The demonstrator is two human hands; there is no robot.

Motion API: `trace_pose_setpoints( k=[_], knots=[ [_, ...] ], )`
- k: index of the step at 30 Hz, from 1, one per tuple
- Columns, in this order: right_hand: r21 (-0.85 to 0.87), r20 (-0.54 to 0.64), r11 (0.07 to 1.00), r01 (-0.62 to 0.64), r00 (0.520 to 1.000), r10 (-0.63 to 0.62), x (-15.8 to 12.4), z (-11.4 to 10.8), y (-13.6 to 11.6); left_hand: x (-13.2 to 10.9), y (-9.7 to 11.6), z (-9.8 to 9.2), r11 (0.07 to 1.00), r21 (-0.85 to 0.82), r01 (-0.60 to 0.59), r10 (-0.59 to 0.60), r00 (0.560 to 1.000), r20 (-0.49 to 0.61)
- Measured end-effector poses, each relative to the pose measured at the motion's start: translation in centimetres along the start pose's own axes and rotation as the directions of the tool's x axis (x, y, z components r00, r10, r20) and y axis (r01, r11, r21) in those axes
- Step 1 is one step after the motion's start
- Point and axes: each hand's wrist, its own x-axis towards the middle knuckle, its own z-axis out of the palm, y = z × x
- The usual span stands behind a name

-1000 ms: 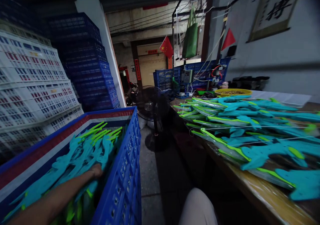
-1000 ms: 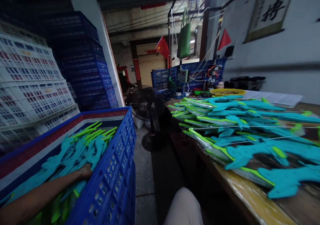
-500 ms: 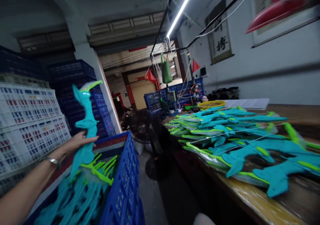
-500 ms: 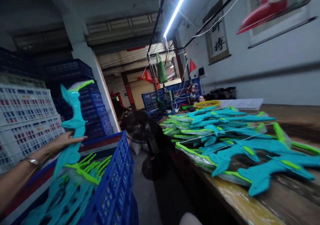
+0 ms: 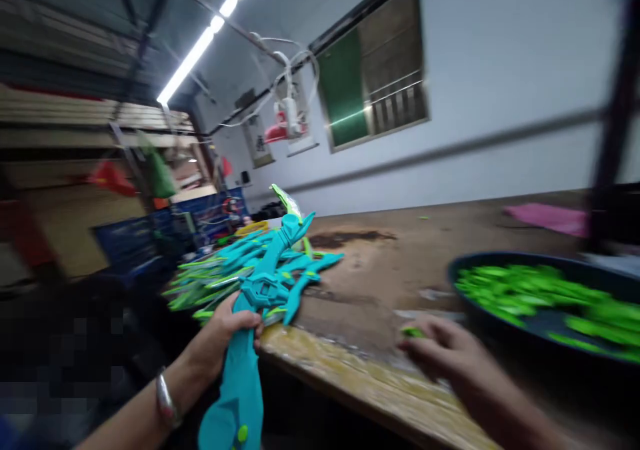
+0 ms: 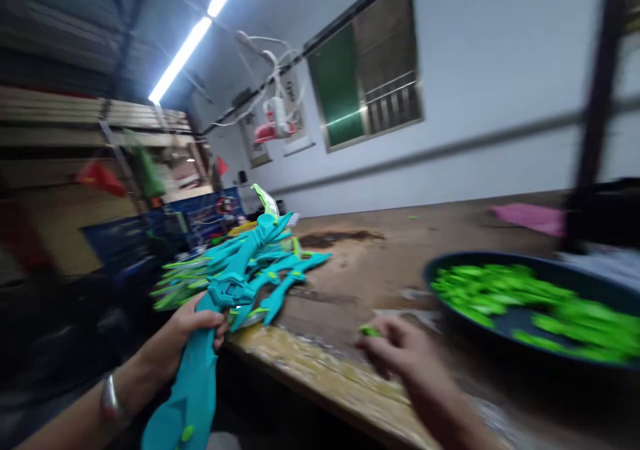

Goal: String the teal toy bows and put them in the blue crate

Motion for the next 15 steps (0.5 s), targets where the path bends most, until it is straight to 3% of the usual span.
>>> trace_pose_setpoints(
  k=[3, 6, 8, 11, 15],
  knots=[
    [0.081, 0.127, 0.983, -0.162, 0.98, 0.151, -1.3, -0.8, 0.2, 0.9, -5.6, 6.7, 0.997, -0.079, -0.005, 0.014, 0.994, 0.112],
    [0.185, 0.175, 0.947, -0.262, 0.957, 0.231, -2.7, -0.2, 0.6, 0.0, -9.2, 10.8, 0.985, -0.173, 0.013, 0.015, 0.987, 0.163],
    [0.229, 0.181, 0.923, -0.309, 0.945, 0.271, -3.7, 0.0, 0.4, -0.8, -10.6, 12.2, 0.98, -0.198, -0.011, 0.04, 0.989, 0.143],
    [0.278, 0.157, 0.905, -0.322, 0.945, 0.288, -4.9, 0.2, -0.5, -1.5, -12.0, 12.8, 0.974, -0.218, -0.057, 0.066, 0.997, 0.034],
    [0.317, 0.097, 0.897, -0.307, 0.952, 0.291, -5.0, 0.8, -0.7, -1.6, -12.6, 12.1, 0.947, -0.319, 0.048, -0.058, 0.998, -0.024]
  ],
)
